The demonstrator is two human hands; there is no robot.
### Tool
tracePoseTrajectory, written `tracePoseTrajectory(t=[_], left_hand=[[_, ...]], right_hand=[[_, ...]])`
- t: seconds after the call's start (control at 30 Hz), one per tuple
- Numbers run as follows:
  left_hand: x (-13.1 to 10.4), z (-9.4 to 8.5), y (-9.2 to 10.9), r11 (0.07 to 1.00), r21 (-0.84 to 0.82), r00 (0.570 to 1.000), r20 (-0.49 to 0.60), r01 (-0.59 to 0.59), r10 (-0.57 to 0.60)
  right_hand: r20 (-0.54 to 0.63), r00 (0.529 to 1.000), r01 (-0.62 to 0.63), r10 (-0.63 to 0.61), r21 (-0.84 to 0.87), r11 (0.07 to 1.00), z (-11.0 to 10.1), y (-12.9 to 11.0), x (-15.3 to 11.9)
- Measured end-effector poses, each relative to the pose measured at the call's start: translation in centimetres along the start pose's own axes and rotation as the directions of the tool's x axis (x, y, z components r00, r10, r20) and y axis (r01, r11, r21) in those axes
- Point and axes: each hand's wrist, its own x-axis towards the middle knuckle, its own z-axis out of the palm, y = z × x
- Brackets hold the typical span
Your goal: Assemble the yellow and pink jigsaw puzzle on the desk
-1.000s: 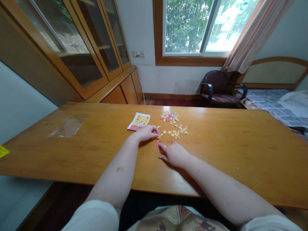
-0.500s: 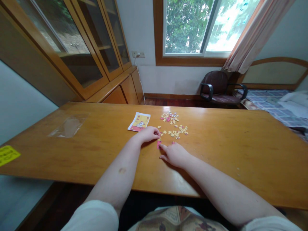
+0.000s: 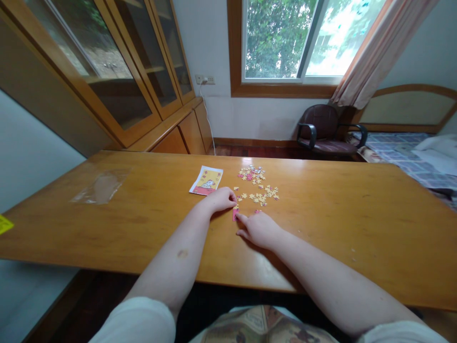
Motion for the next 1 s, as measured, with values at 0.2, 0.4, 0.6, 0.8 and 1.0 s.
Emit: tracePoseTrajectory(t=[0.2,0.4,0.6,0.8,1.0], left_hand=[[-0.19,-0.13,0.34,1.0,0.008,1.0,-0.003,0.03,-0.03],[-0.26,-0.11,0.62,0.998,0.042,0.999,-0.004,0.048,-0.047],[-0.3,-0.14,0.76,0.997,0.048,0.998,-0.006,0.064,-0.064],[-0.36,-0.15,0.55,0.998,0.045,0.999,-0.007,0.041,-0.041],[-0.37,-0.05,0.25,0.999,0.05,1.0,0.003,0.008,-0.008]], right_hand=[[0.017,1.0,-0.009,0.009,0.004,1.0,-0.17,-0.04,-0.04],[0.007,1.0,-0.003,0.003,-0.007,1.0,-0.13,-0.02,-0.03],[0.012,1.0,-0.009,0.009,0.001,1.0,-0.18,-0.03,-0.08],[0.008,1.0,-0.006,0.006,-0.004,1.0,-0.14,-0.06,-0.04],[0.013,1.0,0.003,-0.003,-0.013,1.0,-0.07,-0.05,-0.05]])
